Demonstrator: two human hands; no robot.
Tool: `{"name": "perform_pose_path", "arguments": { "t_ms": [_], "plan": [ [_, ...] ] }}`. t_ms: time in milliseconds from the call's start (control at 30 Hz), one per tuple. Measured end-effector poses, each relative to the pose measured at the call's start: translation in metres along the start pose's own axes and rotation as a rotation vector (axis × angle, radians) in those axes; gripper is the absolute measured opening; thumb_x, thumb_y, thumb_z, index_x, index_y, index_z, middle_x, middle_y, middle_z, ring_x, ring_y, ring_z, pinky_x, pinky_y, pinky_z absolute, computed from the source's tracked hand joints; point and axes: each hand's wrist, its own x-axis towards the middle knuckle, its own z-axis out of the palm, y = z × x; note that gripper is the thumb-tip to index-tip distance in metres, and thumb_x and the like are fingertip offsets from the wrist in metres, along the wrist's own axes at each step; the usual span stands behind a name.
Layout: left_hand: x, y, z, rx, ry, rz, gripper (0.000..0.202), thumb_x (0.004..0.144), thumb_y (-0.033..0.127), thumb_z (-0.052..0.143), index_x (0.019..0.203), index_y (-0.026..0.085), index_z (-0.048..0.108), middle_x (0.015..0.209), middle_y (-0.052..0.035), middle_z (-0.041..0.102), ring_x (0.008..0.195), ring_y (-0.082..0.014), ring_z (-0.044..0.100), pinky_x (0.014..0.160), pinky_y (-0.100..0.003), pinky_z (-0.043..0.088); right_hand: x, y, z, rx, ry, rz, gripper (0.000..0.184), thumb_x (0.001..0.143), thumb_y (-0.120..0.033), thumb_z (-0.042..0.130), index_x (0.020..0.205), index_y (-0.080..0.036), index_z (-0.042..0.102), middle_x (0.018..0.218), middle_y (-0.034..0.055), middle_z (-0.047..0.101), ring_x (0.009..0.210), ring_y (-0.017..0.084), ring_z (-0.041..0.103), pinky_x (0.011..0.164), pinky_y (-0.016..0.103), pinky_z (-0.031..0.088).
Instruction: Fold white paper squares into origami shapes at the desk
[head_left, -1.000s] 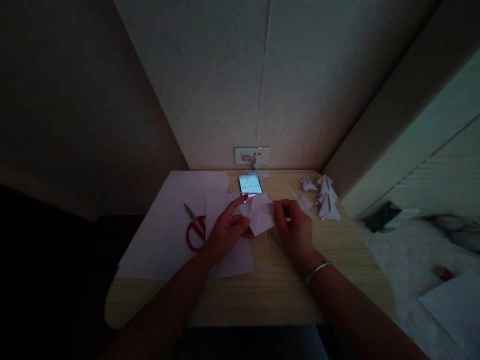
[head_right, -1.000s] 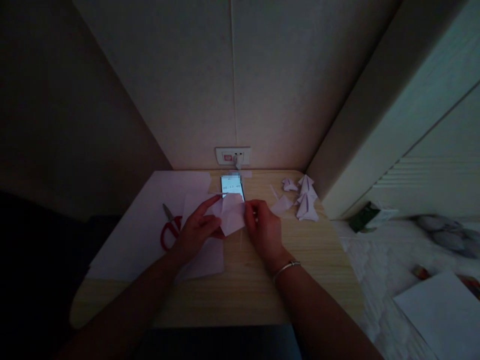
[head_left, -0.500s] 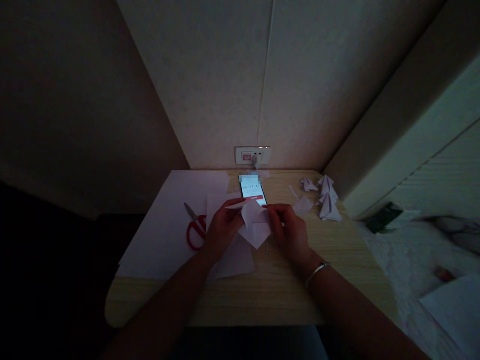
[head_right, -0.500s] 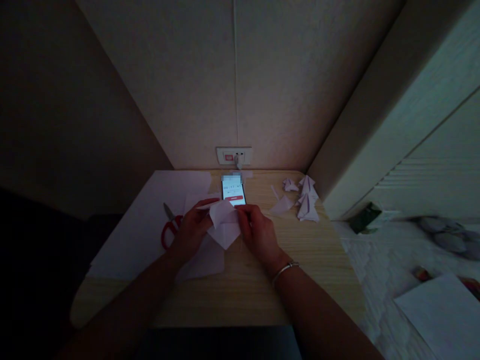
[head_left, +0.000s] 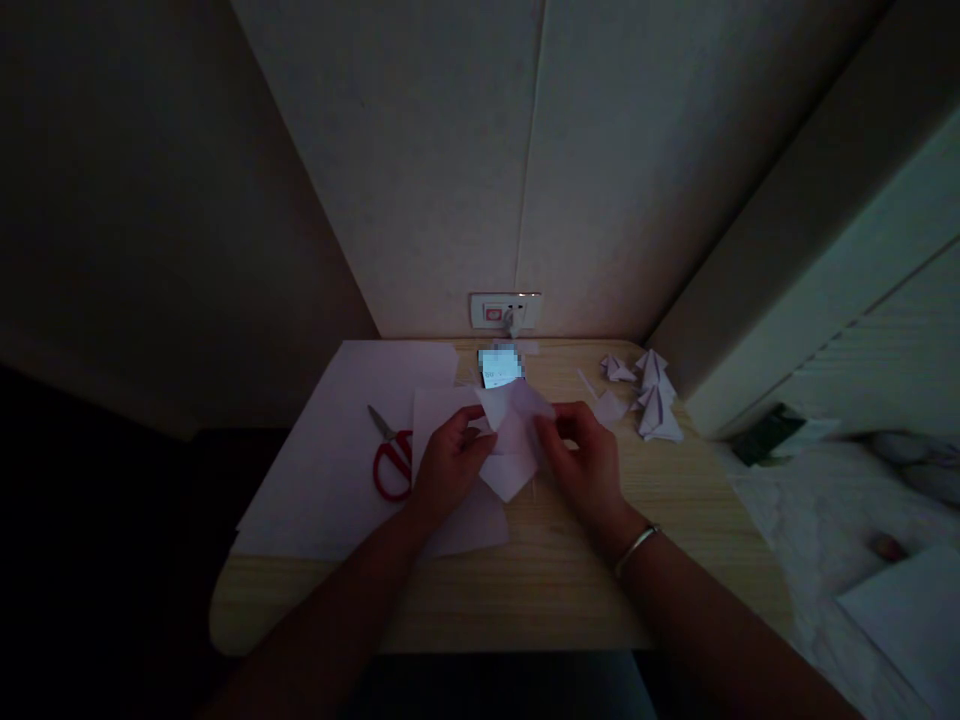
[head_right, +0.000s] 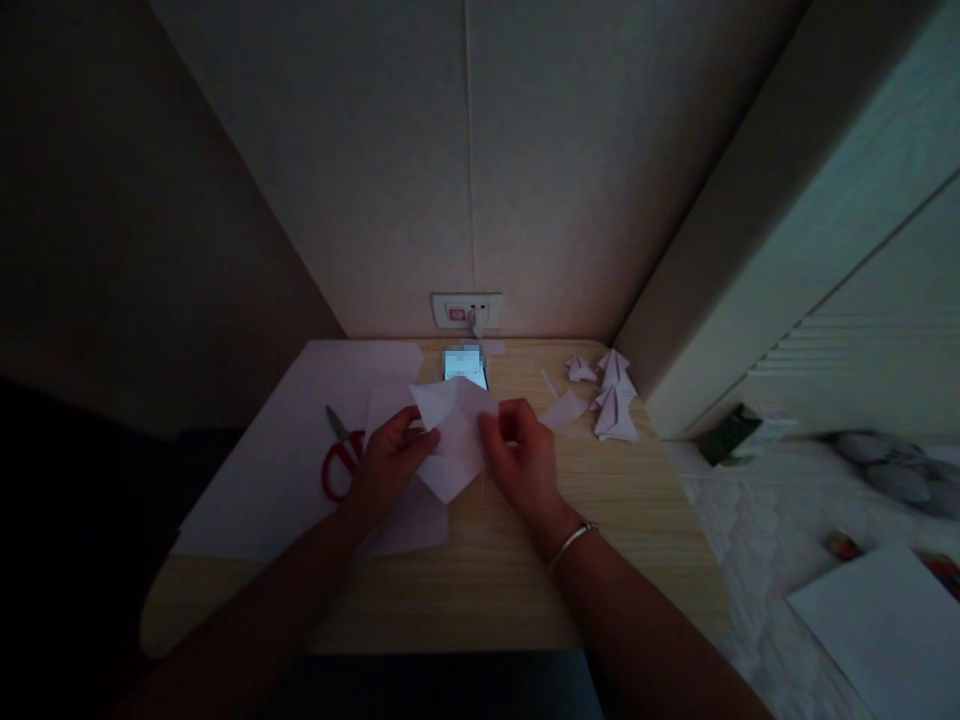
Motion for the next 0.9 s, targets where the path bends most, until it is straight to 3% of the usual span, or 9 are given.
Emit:
{"name": "perform_pose_path", "arguments": {
  "t_ms": [133,267,400,700,900],
  "plan": [
    [-0.002,0.003,0.001,-0.111,-0.025,-0.027,0.034,0.073,0.032,0.063,0.103,0.017,0.055,0.063,0.0029,0.061,0.054,-0.0112,0.057,0.051,-0.02,0.042,0.006,0.0,0.006,0.398,0.06,0.298,0.015,0.075,-0.032,0.063,0.075,-0.021,0.052,0.066,-0.0036,0.058,0.056,0.011,0.052,0.051,0.022,0.043],
    [-0.005,0.006,0.002,-0.186,-0.002,-0.034,0.03,0.072,0.031,0.065,0.096,0.019,0.053,0.062,0.004,0.062,0.05,-0.0096,0.055,0.049,-0.019,0.04,0.008,0.0,0.008,0.595,0.044,0.436,0.018,0.071,-0.032,0.066,0.075,-0.021,0.053,0.064,-0.0046,0.057,0.052,0.01,0.048,0.047,0.021,0.039],
    [-0.005,0.005,0.003,-0.203,-0.041,-0.042,0.026,0.072,0.03,0.065,0.093,0.019,0.053,0.064,0.0038,0.062,0.051,-0.0096,0.055,0.05,-0.019,0.04,0.007,-0.001,0.009,0.673,0.01,0.454,0.017,0.071,-0.031,0.067,0.078,-0.022,0.054,0.065,-0.005,0.059,0.053,0.01,0.05,0.049,0.021,0.04],
    [-0.004,0.001,0.003,-0.27,-0.124,0.009,0.027,0.066,0.024,0.07,0.091,0.018,0.06,0.093,-0.0039,0.068,0.082,-0.0158,0.062,0.071,-0.025,0.045,0.005,-0.01,0.006,0.64,-0.008,0.458,0.019,0.07,-0.034,0.069,0.075,-0.022,0.055,0.068,-0.0039,0.062,0.054,0.01,0.052,0.05,0.021,0.041],
    [-0.005,0.001,0.001,-0.183,-0.151,0.006,0.034,0.062,0.026,0.075,0.092,0.017,0.061,0.093,-0.0055,0.068,0.085,-0.0177,0.062,0.074,-0.027,0.047,0.004,-0.008,0.003,0.651,-0.055,0.471,0.02,0.069,-0.035,0.07,0.074,-0.021,0.057,0.067,-0.0035,0.062,0.053,0.011,0.053,0.049,0.022,0.041]
  ]
}}
